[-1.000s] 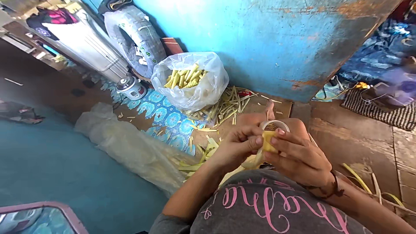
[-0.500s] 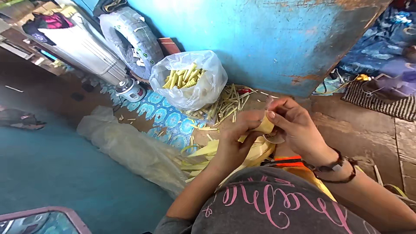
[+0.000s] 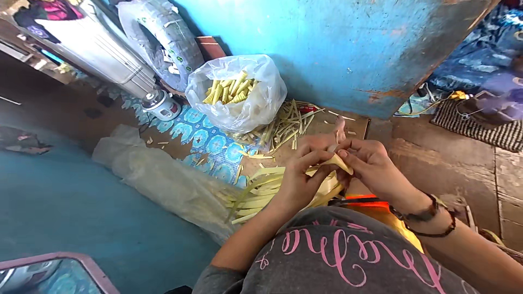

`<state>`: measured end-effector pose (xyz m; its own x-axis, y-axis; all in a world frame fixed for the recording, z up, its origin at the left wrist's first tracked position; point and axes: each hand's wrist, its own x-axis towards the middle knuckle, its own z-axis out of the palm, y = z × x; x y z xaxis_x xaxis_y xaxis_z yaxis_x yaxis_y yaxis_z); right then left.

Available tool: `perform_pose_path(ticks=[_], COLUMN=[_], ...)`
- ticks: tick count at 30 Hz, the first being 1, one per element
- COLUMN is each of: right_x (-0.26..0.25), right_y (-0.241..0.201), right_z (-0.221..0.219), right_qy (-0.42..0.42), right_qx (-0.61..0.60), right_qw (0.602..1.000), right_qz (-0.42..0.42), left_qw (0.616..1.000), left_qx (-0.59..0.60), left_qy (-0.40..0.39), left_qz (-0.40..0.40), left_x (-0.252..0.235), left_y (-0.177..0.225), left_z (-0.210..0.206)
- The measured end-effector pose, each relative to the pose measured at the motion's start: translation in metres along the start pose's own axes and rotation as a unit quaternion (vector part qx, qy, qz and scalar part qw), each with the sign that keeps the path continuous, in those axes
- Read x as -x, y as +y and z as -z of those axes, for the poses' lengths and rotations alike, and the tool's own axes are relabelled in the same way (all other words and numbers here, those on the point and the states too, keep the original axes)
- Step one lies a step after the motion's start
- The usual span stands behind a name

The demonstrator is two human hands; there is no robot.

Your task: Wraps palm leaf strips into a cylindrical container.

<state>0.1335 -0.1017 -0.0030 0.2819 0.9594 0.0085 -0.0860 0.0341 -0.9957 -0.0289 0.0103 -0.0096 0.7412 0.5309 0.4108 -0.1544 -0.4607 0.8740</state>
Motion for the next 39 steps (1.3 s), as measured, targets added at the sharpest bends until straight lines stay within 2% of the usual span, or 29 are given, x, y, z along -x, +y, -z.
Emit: perform_pose_path(ticks=[3,6,8,12,13,14,16,17,18,19,20,21,22,23,24,25,26,27,28,30,31,32,33,34,35,36,37,38,39], right_x=[0.004,0.004,0.003,0.009,0.011,0.013,0.012,0.013,0.017,0.02,0.022,0.023,0.025,0.028,0.028,0.026,0.026,0.03,0.035,0.04,0.041,0.042,0.042,0.04,0.04,0.041,0.044,0.045,0.045], right_y=[0.005,0.001,0.003,0.017,0.018,0.015,0.005,0.006,0.011,0.019,0.027,0.032,0.033,0.03,0.023,0.017,0.016,0.019,0.025,0.04,0.043,0.042,0.036,0.03,0.027,0.028,0.032,0.04,0.048], right_z=[0.005,0.003,-0.001,-0.004,-0.005,-0.006,-0.008,-0.006,-0.004,-0.003,-0.001,0.001,0.002,0.003,0.005,0.006,0.007,0.007,0.007,0.008,0.008,0.008,0.009,0.008,0.007,0.006,0.005,0.005,0.007], right_qy=[-0.018,0.038,0.036,0.017,0.025,0.041,0.073,0.068,0.059,0.064,0.076,0.084,0.08,0.062,0.051,0.056,0.06,0.049,0.042,0.053,0.052,0.036,0.015,0.005,0.009,0.015,0.024,0.035,0.045], right_qx=[0.116,0.025,0.002,0.172,0.143,0.069,-0.072,-0.06,0.029,0.168,0.284,0.332,0.31,0.216,0.071,-0.046,-0.09,-0.053,0.048,0.251,0.251,0.177,0.041,-0.087,-0.147,-0.13,-0.039,0.1,0.219], right_qw=[0.992,0.999,0.999,0.977,0.984,0.996,0.992,0.993,0.998,0.981,0.941,0.913,0.924,0.966,0.996,0.992,0.983,0.99,0.997,0.957,0.955,0.979,0.999,0.992,0.98,0.983,0.997,0.994,0.967], right_qz=[0.048,0.007,-0.01,0.127,0.106,0.044,-0.073,-0.072,-0.018,0.077,0.168,0.221,0.21,0.131,0.008,-0.1,-0.148,-0.125,-0.043,0.135,0.147,0.096,0.0,-0.092,-0.138,-0.129,-0.068,0.03,0.12], left_qw=[0.998,0.999,1.0,0.996,0.995,0.995,0.997,0.997,0.997,0.995,0.993,0.991,0.989,0.987,0.985,0.982,0.979,0.978,0.977,0.978,0.978,0.977,0.975,0.972,0.969,0.967,0.967,0.966,0.967], left_qx=[-0.048,-0.04,-0.019,-0.085,-0.089,-0.08,-0.045,-0.038,-0.038,-0.04,-0.04,-0.034,-0.029,-0.019,-0.004,0.013,0.023,0.028,0.032,0.03,0.03,0.032,0.041,0.056,0.064,0.061,0.05,0.038,0.031], left_qy=[-0.034,-0.019,0.002,-0.018,-0.025,-0.035,-0.046,-0.053,-0.066,-0.081,-0.094,-0.104,-0.112,-0.121,-0.134,-0.149,-0.16,-0.164,-0.164,-0.152,-0.152,-0.155,-0.161,-0.171,-0.179,-0.185,-0.187,-0.183,-0.175], left_qz=[0.036,0.026,0.002,0.03,0.042,0.052,0.042,0.032,0.031,0.045,0.064,0.081,0.096,0.107,0.112,0.117,0.121,0.125,0.13,0.137,0.14,0.143,0.146,0.151,0.157,0.162,0.169,0.177,0.185], left_x=[0.0,0.001,0.0,-0.002,-0.001,-0.001,0.0,-0.001,-0.002,-0.003,-0.004,-0.004,-0.004,-0.004,-0.003,-0.003,-0.004,-0.004,-0.005,-0.006,-0.006,-0.006,-0.006,-0.006,-0.007,-0.007,-0.008,-0.009,-0.01], left_y=[-0.001,-0.003,-0.003,0.003,0.003,0.003,0.001,0.001,0.001,0.001,0.001,0.002,0.001,0.001,0.001,0.002,0.002,0.001,0.0,-0.002,-0.003,-0.002,-0.002,0.0,0.001,0.001,0.0,-0.001,-0.001], left_z=[0.003,0.003,0.002,0.004,0.005,0.005,0.006,0.007,0.008,0.01,0.011,0.012,0.012,0.011,0.01,0.009,0.009,0.009,0.01,0.011,0.012,0.011,0.011,0.012,0.013,0.014,0.015,0.017,0.018])
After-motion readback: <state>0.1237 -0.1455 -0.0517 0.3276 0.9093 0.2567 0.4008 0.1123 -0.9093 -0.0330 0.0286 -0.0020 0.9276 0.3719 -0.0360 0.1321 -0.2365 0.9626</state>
